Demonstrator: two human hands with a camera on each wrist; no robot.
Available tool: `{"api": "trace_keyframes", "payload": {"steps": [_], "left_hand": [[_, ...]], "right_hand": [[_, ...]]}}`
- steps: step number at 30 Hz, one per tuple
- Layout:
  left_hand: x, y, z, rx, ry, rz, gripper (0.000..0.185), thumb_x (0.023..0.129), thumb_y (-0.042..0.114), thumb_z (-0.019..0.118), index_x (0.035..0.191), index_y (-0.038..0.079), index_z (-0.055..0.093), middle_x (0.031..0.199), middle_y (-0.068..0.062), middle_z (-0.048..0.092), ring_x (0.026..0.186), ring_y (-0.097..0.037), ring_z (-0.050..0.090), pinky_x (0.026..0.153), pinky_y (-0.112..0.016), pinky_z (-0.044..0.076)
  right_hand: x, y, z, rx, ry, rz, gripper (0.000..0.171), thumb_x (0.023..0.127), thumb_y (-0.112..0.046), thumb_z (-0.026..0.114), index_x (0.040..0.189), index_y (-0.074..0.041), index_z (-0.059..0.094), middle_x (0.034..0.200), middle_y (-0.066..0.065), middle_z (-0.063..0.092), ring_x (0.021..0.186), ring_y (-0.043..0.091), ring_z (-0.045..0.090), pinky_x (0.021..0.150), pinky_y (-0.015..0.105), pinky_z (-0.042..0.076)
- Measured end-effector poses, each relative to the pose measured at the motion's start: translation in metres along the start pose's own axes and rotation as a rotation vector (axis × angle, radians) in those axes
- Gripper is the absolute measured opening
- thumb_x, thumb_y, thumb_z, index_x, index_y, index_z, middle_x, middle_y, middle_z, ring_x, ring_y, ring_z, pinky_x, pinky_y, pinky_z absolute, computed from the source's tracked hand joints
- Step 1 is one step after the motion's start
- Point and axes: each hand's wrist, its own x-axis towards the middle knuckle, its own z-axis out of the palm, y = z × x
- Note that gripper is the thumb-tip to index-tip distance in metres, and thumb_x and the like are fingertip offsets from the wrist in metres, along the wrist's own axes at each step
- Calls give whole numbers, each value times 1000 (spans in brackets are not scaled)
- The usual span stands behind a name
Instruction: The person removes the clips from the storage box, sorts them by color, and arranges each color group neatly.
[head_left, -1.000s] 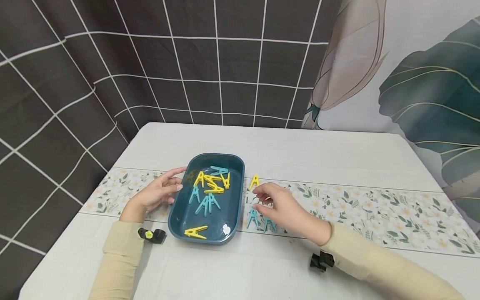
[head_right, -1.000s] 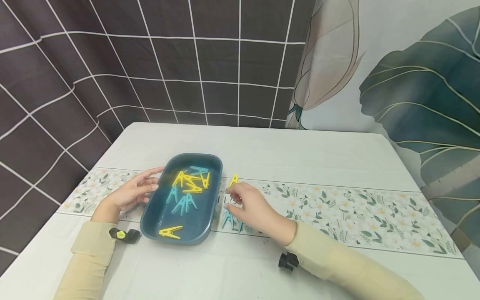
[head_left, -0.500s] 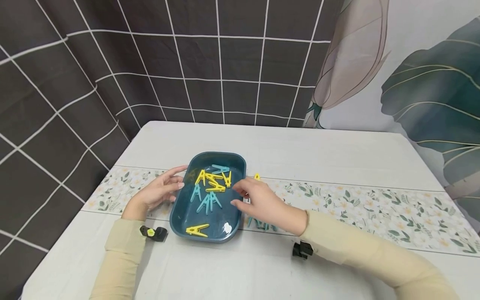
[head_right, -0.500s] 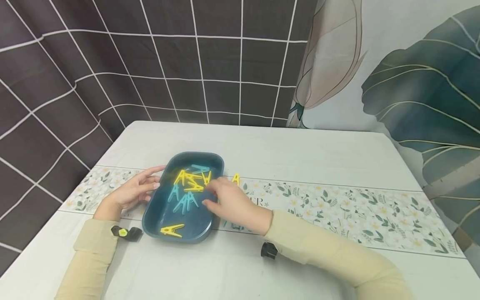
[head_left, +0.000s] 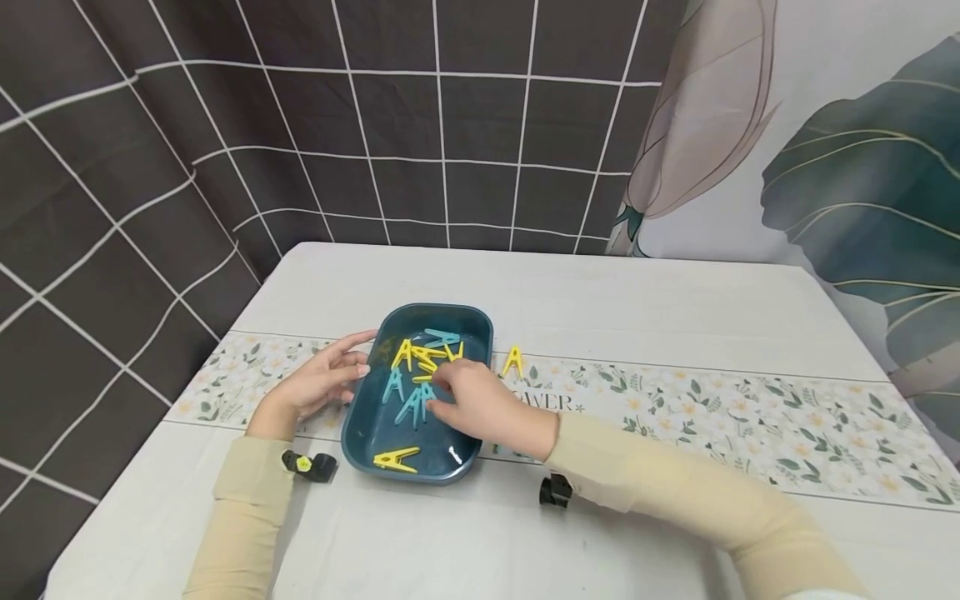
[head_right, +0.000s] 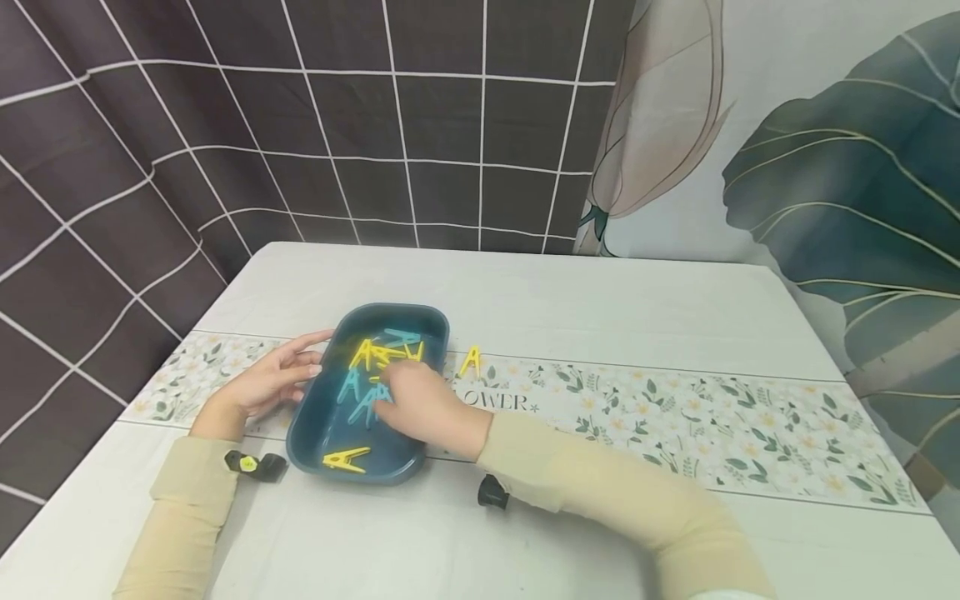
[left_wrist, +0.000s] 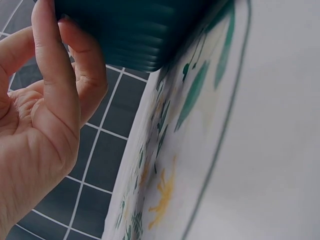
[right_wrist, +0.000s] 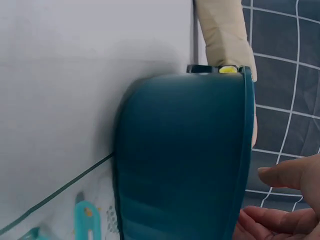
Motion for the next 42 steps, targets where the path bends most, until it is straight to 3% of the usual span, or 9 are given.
{"api": "trace_keyframes", "payload": {"steps": [6,9,12,15,20,25,35,42], "left_hand": [[1,-1,0,-15,1,-7,65,96,6,52,151,9,18,112,-9,47,74,-5,53,56,-19,51],[1,-2,0,-15,-1,-5,65,96,7,52,151,9,18,111,-9,47,74,-5,53,56,-19,51],[0,-3,0,-16,-6,4,65,96,8,53,151,8,19,111,-9,47,74,-5,53,56,-19,51],[0,-4,-1,-18,-15,14,65,96,8,52,151,7,17,111,-10,47,74,-4,53,56,-19,51],[0,-4,-1,-26,-19,20,65,96,7,52,151,6,17,111,-10,46,75,-5,54,56,-19,51],[-1,-4,-1,-15,-15,12,66,96,7,52,152,5,17,111,-10,43,76,-4,52,55,-19,51],[0,-2,0,-13,-17,1,65,97,5,50,152,5,16,111,-9,42,77,-5,50,55,-19,50],[0,-1,0,2,-5,-4,66,96,8,52,152,6,17,112,-7,43,79,-5,52,55,-19,50]], "right_hand": [[15,-1,10,-8,-42,89,33,87,-20,69,110,4,66,101,14,68,86,18,61,73,27,54],[21,0,14,-8,-60,121,32,87,-21,70,107,4,67,96,13,68,78,15,60,66,24,53],[27,1,19,-10,-83,156,28,87,-22,70,100,3,68,82,8,65,67,12,56,56,20,50],[31,3,23,-8,-136,202,23,88,-22,68,82,-1,66,61,1,54,51,10,52,45,18,45],[36,5,28,-23,-238,250,35,90,-23,65,59,-9,56,44,-3,44,38,9,48,39,18,42],[40,8,34,-47,-270,261,38,90,-25,66,56,-12,53,44,-4,44,38,7,48,40,17,42],[48,11,39,-122,-234,238,38,89,-21,66,55,-12,51,49,-2,44,44,10,48,44,19,41],[51,14,40,-58,-233,214,37,86,-17,69,56,-12,48,49,-3,37,44,9,44,42,18,37]]}}
